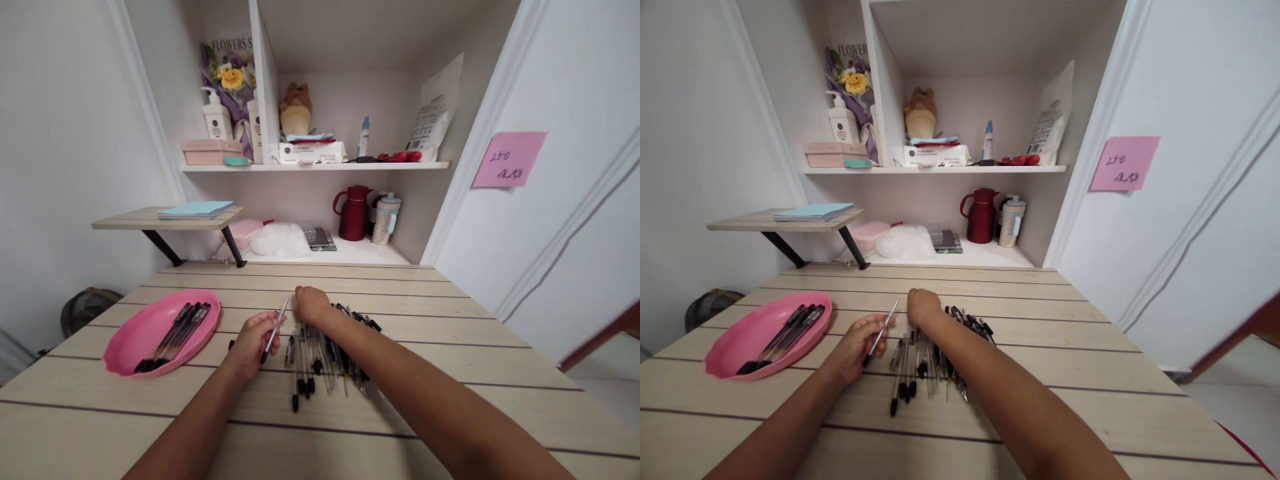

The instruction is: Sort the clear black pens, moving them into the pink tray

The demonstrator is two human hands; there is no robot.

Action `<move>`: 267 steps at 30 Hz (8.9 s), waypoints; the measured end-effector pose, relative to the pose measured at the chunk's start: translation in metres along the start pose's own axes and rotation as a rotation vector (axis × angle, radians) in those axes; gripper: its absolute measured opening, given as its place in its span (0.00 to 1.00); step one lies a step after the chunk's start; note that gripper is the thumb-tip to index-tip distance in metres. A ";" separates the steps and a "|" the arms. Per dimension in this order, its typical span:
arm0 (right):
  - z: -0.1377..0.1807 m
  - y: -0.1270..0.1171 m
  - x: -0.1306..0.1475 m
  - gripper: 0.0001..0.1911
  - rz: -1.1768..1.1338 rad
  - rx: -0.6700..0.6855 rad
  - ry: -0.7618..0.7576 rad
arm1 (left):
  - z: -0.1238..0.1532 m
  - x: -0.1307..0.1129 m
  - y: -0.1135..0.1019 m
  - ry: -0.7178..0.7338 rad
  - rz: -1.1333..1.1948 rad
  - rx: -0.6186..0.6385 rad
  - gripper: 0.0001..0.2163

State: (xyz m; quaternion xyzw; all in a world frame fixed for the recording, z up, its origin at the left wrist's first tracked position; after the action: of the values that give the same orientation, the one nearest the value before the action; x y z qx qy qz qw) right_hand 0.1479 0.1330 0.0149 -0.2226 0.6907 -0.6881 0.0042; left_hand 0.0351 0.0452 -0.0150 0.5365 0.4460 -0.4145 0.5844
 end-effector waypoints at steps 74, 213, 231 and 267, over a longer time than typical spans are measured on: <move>0.036 -0.079 -0.065 0.10 -1.587 -0.396 0.006 | 0.005 0.000 0.006 0.095 -0.058 -0.002 0.13; 0.001 -0.029 -0.014 0.13 0.027 -0.013 -0.193 | -0.002 -0.019 -0.013 0.153 0.339 0.054 0.12; -0.003 -0.031 -0.092 0.11 0.116 0.027 0.000 | 0.001 -0.017 -0.005 0.113 0.227 0.069 0.12; 0.056 -0.049 -0.021 0.08 -1.146 0.076 -0.080 | 0.011 -0.006 0.018 0.031 -0.239 0.231 0.17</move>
State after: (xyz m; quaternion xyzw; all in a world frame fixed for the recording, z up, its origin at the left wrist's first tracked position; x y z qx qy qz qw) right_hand 0.1987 0.0885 0.0523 -0.5869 0.4337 -0.5959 -0.3352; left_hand 0.0518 0.0353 -0.0043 0.5495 0.4651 -0.5211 0.4584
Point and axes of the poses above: each hand's wrist, its own z-axis away from the middle knuckle, its own y-axis out of the palm, x = y × z, the point moved 4 cm from there along -z, towards the middle knuckle, and after that the axes turned 5 degrees about y, right-handed, at the moved point
